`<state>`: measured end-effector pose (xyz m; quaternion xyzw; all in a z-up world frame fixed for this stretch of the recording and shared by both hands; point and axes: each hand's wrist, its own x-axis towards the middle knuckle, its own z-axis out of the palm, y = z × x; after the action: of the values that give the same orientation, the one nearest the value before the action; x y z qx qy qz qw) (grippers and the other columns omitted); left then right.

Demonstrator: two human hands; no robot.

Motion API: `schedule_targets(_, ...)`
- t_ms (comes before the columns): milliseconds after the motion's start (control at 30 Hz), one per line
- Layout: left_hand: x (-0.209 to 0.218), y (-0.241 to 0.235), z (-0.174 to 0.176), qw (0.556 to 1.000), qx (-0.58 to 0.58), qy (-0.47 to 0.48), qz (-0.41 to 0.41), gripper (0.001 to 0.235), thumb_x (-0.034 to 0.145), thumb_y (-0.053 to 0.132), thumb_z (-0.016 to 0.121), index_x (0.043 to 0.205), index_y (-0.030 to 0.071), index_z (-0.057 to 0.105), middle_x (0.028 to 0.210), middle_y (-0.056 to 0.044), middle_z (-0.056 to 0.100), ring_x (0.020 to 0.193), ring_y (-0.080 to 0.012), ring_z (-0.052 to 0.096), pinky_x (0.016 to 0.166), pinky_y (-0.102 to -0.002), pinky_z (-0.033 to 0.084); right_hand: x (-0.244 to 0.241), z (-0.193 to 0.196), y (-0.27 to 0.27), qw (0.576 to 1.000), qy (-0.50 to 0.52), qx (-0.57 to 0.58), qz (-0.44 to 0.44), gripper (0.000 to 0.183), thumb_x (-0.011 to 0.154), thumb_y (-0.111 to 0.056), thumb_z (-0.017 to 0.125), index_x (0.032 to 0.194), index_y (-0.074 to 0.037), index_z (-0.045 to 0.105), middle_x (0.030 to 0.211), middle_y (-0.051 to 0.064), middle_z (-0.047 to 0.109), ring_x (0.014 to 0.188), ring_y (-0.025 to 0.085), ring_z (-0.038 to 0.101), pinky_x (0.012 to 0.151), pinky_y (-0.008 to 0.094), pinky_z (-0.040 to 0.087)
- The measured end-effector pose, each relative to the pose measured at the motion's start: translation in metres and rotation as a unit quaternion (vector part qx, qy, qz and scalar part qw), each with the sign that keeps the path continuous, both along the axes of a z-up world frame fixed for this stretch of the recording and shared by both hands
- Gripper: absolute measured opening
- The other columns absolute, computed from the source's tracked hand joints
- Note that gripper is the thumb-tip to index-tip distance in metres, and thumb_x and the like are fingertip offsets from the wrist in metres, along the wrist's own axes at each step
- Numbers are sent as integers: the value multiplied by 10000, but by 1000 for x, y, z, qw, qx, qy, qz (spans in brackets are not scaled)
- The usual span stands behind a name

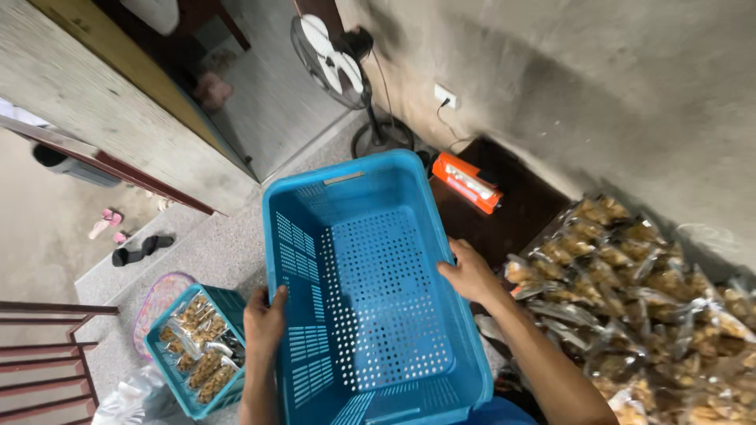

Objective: The person seals small bags of snacks using a heat sealer, then places each sealed bag into a blue plastic basket.

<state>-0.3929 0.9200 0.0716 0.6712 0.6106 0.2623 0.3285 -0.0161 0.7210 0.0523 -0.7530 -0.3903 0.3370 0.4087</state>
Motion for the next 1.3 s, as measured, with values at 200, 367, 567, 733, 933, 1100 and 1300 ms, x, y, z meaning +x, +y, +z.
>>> schedule_targets(200, -22, 110, -118, 998, -53, 18, 14, 430, 951, 397, 650, 1142, 13, 679, 844, -146, 727, 733, -258, 698, 682, -409, 529, -38, -118, 112, 1000, 12, -4, -14, 519, 829, -93, 623, 1348, -82, 628, 1210, 194, 701, 1134, 331, 673, 985, 417, 525)
schedule_targets(367, -7, 180, -211, 994, -105, 28, 30, 430, 942, 431, 650, 1131, 47, 693, 848, -152, 731, 754, -290, 699, 714, -430, 532, -50, -216, 163, 998, 4, -8, -66, 528, 843, -62, 635, 1369, -85, 596, 1261, 221, 656, 1199, 373, 623, 1017, 453, 506)
schedule_targets(567, 26, 222, -304, 996, -76, 37, 15, 434, 956, 457, 651, 1104, 52, 696, 862, -153, 721, 783, -316, 696, 728, -446, 526, -28, -282, 214, 990, -45, -102, -87, 570, 848, -85, 649, 1409, -109, 546, 1240, 244, 644, 1169, 431, 612, 993, 492, 502)
schedule_targets(733, 62, 230, -355, 995, -89, 42, 34, 420, 940, 438, 670, 1076, 42, 705, 869, -161, 718, 781, -313, 688, 735, -443, 524, 10, -323, 243, 988, -99, -100, -63, 461, 856, -82, 621, 1314, -63, 574, 1223, 276, 638, 1151, 467, 598, 978, 525, 486)
schedule_targets(933, 82, 236, -395, 994, -97, 9, 45, 396, 950, 404, 664, 1121, 48, 683, 875, -112, 703, 751, -249, 666, 709, -420, 523, 37, -345, 265, 992, -62, -101, -41, 411, 844, -85, 569, 1252, -70, 614, 1165, 245, 688, 1111, 437, 640, 955, 514, 515)
schedule_targets(1100, 87, 249, -399, 990, -126, 36, 47, 370, 973, 393, 654, 1126, 56, 664, 862, -108, 687, 737, -241, 645, 715, -419, 516, 39, -340, 286, 988, -84, -117, -52, 434, 839, -46, 581, 1272, -48, 593, 1161, 259, 665, 1078, 457, 621, 905, 529, 503)
schedule_targets(1300, 85, 248, -412, 997, -63, 40, 16, 352, 1023, 365, 618, 1142, 33, 623, 924, -147, 660, 784, -304, 632, 743, -449, 501, 32, -334, 284, 990, -39, -118, -67, 429, 892, -31, 536, 1316, -67, 585, 1214, 242, 663, 1133, 444, 625, 950, 516, 509)
